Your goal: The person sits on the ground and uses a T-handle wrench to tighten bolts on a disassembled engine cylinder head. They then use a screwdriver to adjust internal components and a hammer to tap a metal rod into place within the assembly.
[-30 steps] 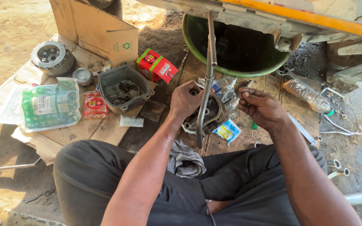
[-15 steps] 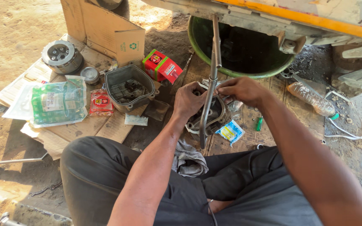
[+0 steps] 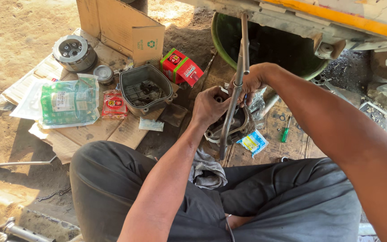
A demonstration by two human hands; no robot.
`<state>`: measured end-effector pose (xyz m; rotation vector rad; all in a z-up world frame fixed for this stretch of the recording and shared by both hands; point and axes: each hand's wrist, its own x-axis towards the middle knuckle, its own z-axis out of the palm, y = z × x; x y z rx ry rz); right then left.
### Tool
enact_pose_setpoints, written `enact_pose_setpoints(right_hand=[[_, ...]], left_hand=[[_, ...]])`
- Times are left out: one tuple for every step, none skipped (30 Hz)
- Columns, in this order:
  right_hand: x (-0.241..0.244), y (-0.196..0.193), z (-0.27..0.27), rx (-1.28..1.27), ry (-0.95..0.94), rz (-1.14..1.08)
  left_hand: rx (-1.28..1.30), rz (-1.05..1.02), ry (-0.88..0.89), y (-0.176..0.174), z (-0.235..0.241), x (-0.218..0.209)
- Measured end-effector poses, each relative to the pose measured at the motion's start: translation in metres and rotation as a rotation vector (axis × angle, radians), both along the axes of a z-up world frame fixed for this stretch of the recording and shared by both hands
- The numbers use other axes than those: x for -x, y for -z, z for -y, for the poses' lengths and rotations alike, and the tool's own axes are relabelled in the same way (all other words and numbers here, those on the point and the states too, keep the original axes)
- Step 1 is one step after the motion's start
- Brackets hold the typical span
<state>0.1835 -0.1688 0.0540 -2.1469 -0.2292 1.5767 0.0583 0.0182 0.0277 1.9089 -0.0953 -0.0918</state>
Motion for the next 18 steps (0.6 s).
enact_pose_setpoints(right_hand=[[-0.004,0.0,-0.002,-0.011,-0.016,-0.037],[-0.007,0.0,-0.004,-0.023,-0.032,-0.075],[-0.01,0.001,-0.008,0.041,-0.048,-0.065],[-0.014,0.001,-0.013,0.105,-0.06,-0.053],[-0.015,0.002,-0.016,0.169,-0.073,-0.042],[-0.015,0.001,-0.015,0.133,-0.086,-0.043],[-0.013,0.0,-0.013,0.096,-0.099,-0.044],[-0.01,-0.002,-0.011,0.058,-0.113,-0.046],[-0.004,-0.004,-0.006,0.026,-0.069,-0.002],[0.005,-0.008,0.003,-0.005,-0.027,0.044],[0.015,-0.012,0.011,-0.036,0.015,0.09],[0.025,-0.016,0.017,-0.059,0.036,0.152],[0.035,-0.021,0.024,-0.081,0.057,0.215],[0.046,-0.026,0.029,-0.103,0.078,0.28],[0.058,-0.029,0.034,-0.184,0.124,0.295],[0.071,-0.033,0.037,-0.266,0.167,0.31],[0.082,-0.037,0.038,-0.348,0.211,0.324],[0.094,-0.039,0.035,-0.321,0.22,0.373]], left_hand=[[0.004,0.006,-0.003,0.0,0.001,-0.001],[0.006,0.011,-0.006,0.001,0.001,0.0],[0.008,0.015,-0.01,0.003,0.001,0.0],[0.008,0.024,-0.009,0.004,0.001,0.0],[0.009,0.033,-0.009,0.005,0.0,0.0],[0.013,0.044,-0.008,0.006,0.001,-0.001],[0.015,0.036,-0.005,0.006,0.002,-0.002],[0.015,0.027,-0.004,0.006,0.001,-0.001],[0.015,0.018,-0.002,0.005,0.0,0.0],[0.016,0.031,-0.01,0.003,0.0,-0.001],[0.018,0.043,-0.017,0.001,-0.001,0.0],[0.018,0.053,-0.024,0.0,-0.001,0.001],[0.01,0.053,-0.029,-0.001,-0.002,0.002],[0.001,0.055,-0.035,-0.002,-0.002,0.002],[-0.007,0.057,-0.04,-0.003,-0.001,0.002],[-0.022,0.078,-0.046,-0.003,0.0,0.001],[-0.037,0.099,-0.053,-0.003,0.001,0.0],[-0.053,0.118,-0.059,-0.002,0.002,0.0]])
